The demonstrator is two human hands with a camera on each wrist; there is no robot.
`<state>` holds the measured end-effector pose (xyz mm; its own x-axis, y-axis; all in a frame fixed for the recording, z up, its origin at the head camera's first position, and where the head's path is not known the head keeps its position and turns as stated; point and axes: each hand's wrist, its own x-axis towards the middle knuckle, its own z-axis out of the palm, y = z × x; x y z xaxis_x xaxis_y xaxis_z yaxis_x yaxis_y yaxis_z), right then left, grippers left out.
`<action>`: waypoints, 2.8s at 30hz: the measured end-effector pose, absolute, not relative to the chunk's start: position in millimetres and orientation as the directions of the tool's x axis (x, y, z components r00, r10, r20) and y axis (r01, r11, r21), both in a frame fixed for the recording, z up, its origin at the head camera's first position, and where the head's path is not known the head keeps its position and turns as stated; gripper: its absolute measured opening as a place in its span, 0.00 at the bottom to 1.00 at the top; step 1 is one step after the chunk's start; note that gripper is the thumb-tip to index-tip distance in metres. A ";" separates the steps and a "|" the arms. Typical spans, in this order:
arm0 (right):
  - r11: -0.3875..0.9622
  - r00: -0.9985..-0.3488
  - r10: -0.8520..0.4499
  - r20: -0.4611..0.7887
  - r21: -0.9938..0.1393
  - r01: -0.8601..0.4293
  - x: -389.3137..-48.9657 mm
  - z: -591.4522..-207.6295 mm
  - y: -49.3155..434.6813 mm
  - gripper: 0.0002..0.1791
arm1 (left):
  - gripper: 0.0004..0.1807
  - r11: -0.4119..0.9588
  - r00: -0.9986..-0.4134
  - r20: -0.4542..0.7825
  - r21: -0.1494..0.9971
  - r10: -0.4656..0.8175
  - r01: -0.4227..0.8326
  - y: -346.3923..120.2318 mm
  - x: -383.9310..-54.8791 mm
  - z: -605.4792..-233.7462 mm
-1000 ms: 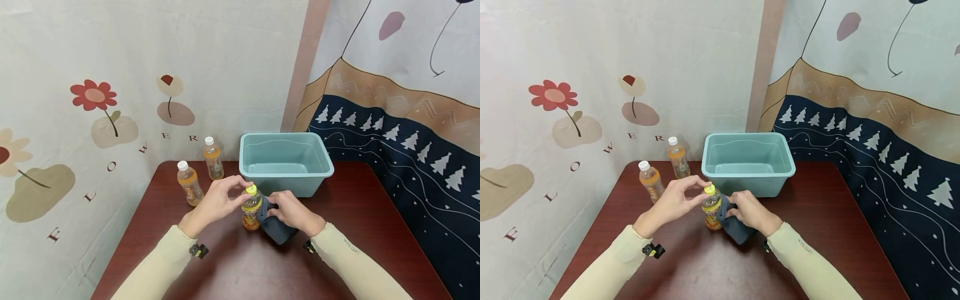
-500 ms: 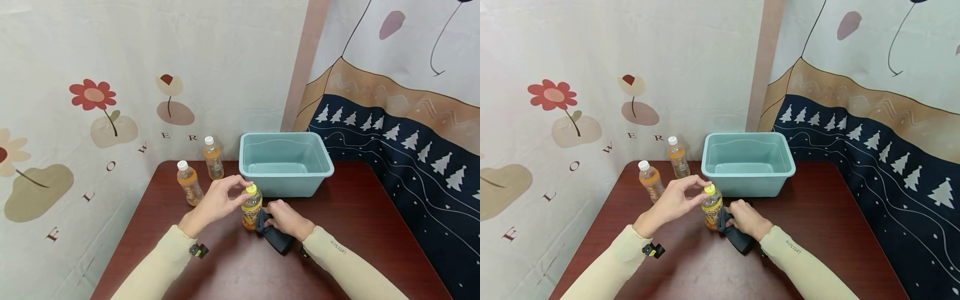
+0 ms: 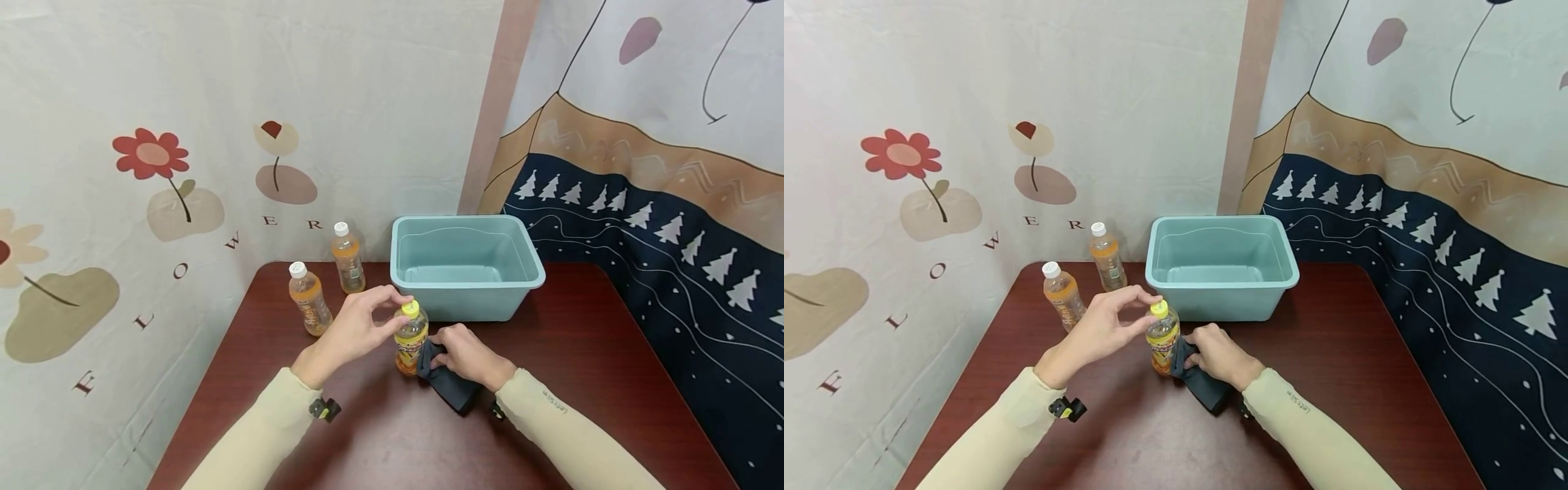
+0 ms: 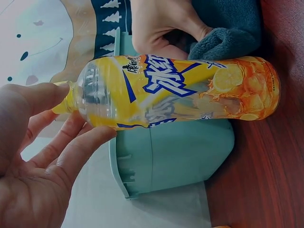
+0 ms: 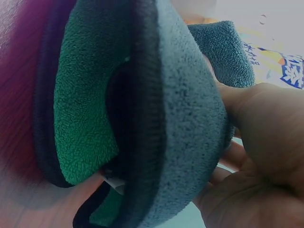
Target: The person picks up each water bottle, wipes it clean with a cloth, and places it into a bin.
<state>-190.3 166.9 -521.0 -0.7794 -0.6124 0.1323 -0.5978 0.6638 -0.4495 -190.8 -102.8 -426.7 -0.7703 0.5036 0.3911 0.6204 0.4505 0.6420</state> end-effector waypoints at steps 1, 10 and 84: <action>0.658 -0.781 -0.610 0.133 -0.465 -0.592 -189.9 -520.3 167.2 0.21 | 0.11 0.450 -0.771 0.392 0.642 0.503 0.620 -103.0 -190.6 -426.9; 0.638 -0.804 -0.570 0.169 -0.526 -0.563 -187.4 -505.6 168.8 0.24 | 0.12 0.444 -0.768 0.403 0.643 0.497 0.624 -103.1 -189.4 -427.1; 0.594 -0.808 -0.417 0.416 -0.548 -0.589 -177.5 -417.4 199.1 0.27 | 0.17 0.412 -0.833 0.420 0.730 0.360 0.546 -87.0 -180.2 -427.3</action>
